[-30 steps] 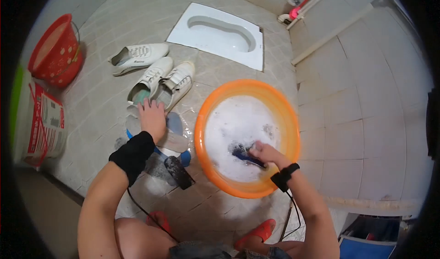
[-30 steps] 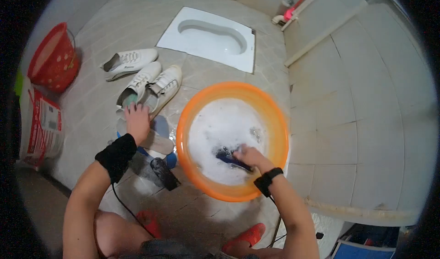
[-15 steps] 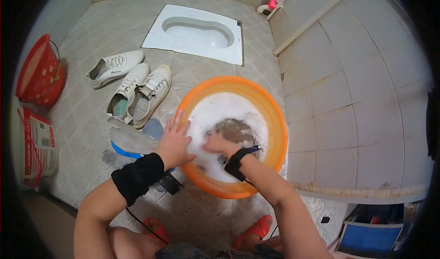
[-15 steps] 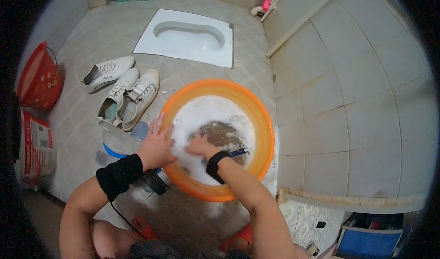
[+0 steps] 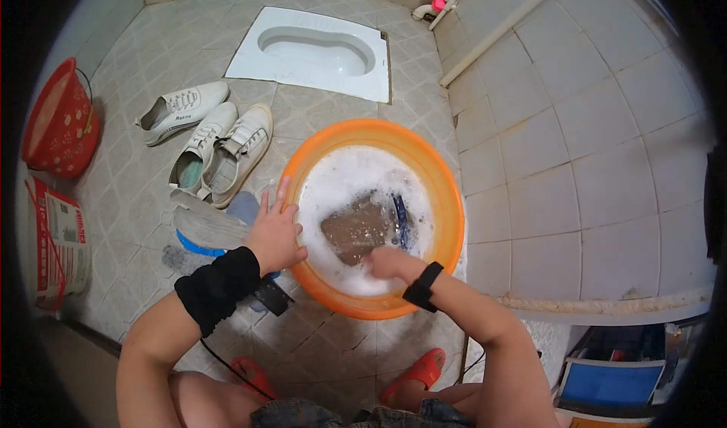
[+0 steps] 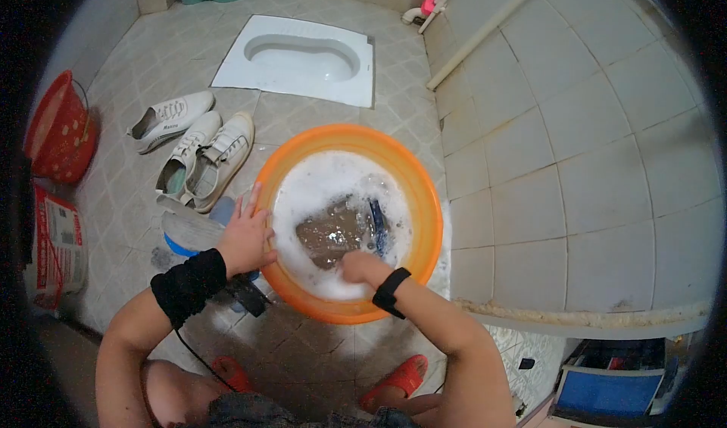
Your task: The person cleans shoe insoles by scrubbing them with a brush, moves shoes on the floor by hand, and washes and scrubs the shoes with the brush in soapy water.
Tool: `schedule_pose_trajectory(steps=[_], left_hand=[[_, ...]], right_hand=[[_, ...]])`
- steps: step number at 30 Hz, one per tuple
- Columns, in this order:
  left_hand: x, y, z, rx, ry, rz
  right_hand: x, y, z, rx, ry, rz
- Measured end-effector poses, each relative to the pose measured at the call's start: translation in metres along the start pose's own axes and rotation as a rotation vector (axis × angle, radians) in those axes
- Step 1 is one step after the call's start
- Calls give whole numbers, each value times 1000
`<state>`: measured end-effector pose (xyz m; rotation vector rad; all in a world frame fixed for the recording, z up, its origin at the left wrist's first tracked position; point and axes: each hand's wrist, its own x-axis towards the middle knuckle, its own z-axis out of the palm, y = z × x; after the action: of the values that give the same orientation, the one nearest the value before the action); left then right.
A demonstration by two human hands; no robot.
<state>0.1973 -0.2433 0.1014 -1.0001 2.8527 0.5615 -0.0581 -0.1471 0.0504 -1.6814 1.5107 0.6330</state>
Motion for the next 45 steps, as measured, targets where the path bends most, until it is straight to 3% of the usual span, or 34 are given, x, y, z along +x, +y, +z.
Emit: schedule_pose_trajectory(steps=[1,2,4,5,7,8,10,11,13,14,16,18,19,20,22,24,26,28,30,32,33,35,39,41,42,43,45], left_hand=[[-1,0,1,1,11,1],[-2,0,0,5,9,-2],[-2,0,-1,10,23,12],[-2,0,-1,13,22,13],[-3,-2,0,-33,30,34],[-5,-3,3,-26,24,19],[-7,-6,17,-320,361,-40],[-9,-15,30,-311,360,-54],[-17,-36,54,-603,583,-375],[-25,-45,61,-590,582,-389],[-41,-60,63,-110,-115,-304],[-50,-59,65,-72,-143,-239],[-52,-55,59,35,-193,-112],[-54,-52,56,138,-242,16],[-53,-56,65,177,-232,17],[-50,-59,63,164,-291,41],[-48,-54,57,198,-321,14],[-45,-53,58,347,-206,190],[-40,-51,55,350,-262,145],[-35,-49,50,291,-512,58],[-35,-51,55,292,-511,51],[-36,-54,71,494,-792,-67],[-59,-82,83,473,-865,-243],[-72,-107,99,598,-812,-685],[-74,-110,87,599,-812,-690],[-74,-114,63,612,-1041,-754],[-71,-120,26,622,-1269,-819]], right_hand=[[-4,2,-9,23,143,71],[-4,8,-11,25,144,66],[-6,24,-11,-94,629,131],[-8,32,-11,-92,631,130],[-12,41,-13,-54,112,78],[-16,45,-12,-54,111,62],[-32,43,-18,11,214,27],[-39,39,-25,-85,187,83],[-55,34,-33,-269,118,94],[-62,37,-31,-361,77,45],[-89,27,-34,-370,-90,-142],[-103,30,-16,-169,-94,-240],[-109,24,-9,-168,-91,-249],[-115,17,-4,-230,-106,-162],[-118,14,11,-302,-119,-82],[-110,25,29,-389,145,-153],[-105,33,42,-390,187,-186],[-104,29,40,-384,230,-212],[-107,25,36,-359,143,-150],[-105,27,39,-363,150,-152],[-103,28,38,-366,158,-150],[-103,27,36,-369,156,-159],[-102,33,41,-347,191,-195],[-103,29,36,-346,149,-174],[-103,28,33,-346,105,-147],[-102,28,33,-347,108,-150],[-99,31,36,-407,80,-138]])
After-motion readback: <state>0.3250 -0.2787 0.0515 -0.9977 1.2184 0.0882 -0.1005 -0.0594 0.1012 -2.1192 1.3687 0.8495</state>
